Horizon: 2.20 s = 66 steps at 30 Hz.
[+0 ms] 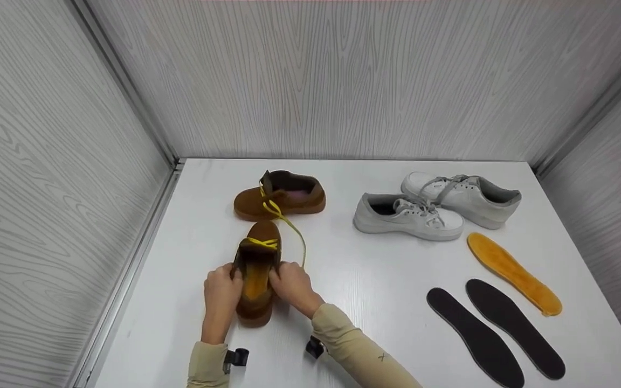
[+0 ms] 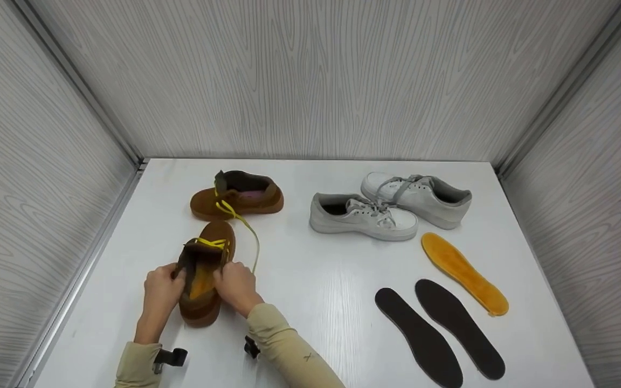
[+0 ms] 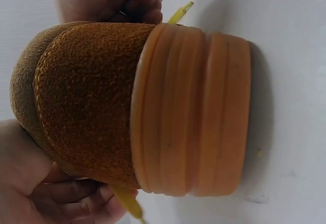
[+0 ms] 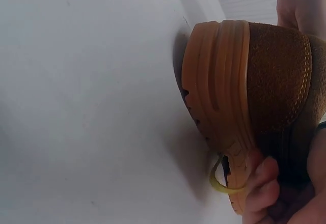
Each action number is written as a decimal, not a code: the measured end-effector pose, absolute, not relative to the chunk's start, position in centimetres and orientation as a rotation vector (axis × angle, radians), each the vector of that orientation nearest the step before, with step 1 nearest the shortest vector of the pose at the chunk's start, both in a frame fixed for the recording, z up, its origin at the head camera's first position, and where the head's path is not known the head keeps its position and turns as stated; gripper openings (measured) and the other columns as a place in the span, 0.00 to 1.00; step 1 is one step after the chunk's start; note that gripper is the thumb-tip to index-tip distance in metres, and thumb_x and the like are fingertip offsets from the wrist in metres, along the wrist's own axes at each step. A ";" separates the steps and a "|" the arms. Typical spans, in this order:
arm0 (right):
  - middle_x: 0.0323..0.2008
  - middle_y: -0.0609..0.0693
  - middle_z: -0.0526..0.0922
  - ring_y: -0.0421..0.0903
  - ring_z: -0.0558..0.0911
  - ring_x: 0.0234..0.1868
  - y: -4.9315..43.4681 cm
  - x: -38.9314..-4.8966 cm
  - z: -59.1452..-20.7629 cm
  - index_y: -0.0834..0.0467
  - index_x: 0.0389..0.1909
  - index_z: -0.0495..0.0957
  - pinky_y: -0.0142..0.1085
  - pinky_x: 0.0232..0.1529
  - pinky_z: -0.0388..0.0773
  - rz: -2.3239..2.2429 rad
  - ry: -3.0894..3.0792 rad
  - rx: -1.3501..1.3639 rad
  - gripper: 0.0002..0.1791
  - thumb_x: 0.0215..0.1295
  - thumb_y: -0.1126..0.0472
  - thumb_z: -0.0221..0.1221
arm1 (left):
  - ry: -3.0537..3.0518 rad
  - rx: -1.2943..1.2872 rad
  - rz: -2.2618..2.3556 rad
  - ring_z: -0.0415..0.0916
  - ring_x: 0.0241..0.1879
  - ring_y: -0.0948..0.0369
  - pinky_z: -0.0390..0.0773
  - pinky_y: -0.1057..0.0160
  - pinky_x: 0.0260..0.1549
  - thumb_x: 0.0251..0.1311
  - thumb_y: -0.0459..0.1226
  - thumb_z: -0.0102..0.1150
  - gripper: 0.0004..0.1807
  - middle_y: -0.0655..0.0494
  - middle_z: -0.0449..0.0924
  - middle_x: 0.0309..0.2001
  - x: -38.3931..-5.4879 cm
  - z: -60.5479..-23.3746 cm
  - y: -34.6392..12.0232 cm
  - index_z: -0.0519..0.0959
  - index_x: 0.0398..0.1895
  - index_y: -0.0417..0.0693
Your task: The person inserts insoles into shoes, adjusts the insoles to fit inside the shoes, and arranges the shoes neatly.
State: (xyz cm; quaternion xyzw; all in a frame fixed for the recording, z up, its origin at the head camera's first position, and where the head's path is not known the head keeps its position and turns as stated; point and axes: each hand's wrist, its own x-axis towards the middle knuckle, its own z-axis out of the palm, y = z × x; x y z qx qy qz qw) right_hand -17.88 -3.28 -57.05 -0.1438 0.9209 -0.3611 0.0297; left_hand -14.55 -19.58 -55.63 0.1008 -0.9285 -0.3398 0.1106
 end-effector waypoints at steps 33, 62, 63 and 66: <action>0.17 0.49 0.73 0.44 0.70 0.17 -3.6 -18.0 -56.9 0.55 0.14 0.70 0.38 0.17 0.67 -1.015 2.783 -0.327 0.20 0.67 0.55 0.51 | -2.814 0.326 -0.897 0.81 0.34 0.37 0.78 0.42 0.32 0.62 0.30 0.55 0.11 0.32 0.83 0.35 -14.7 -55.3 -19.6 0.82 0.37 0.26; 0.18 0.43 0.78 0.42 0.78 0.24 2.0 -22.1 -49.3 0.55 0.24 0.83 0.36 0.25 0.72 -0.951 2.771 -0.660 0.09 0.63 0.59 0.61 | -2.347 0.212 -1.971 0.83 0.30 0.58 0.83 0.64 0.34 0.70 0.31 0.52 0.11 0.38 0.83 0.37 -20.6 -45.3 -16.4 0.80 0.46 0.29; 0.19 0.43 0.78 0.42 0.77 0.24 2.2 -22.3 -49.3 0.55 0.24 0.83 0.36 0.24 0.72 -0.957 2.784 -0.658 0.09 0.62 0.59 0.61 | -2.290 0.233 -2.077 0.83 0.31 0.59 0.83 0.62 0.37 0.71 0.30 0.51 0.12 0.35 0.82 0.41 -21.0 -45.4 -16.1 0.79 0.48 0.27; 0.19 0.44 0.79 0.42 0.75 0.22 2.8 -23.1 -49.3 0.56 0.24 0.82 0.36 0.23 0.71 -0.978 2.837 -0.640 0.09 0.63 0.59 0.61 | -2.127 0.319 -2.343 0.84 0.40 0.55 0.80 0.57 0.48 0.73 0.30 0.47 0.18 0.29 0.78 0.51 -22.3 -45.7 -15.4 0.71 0.59 0.23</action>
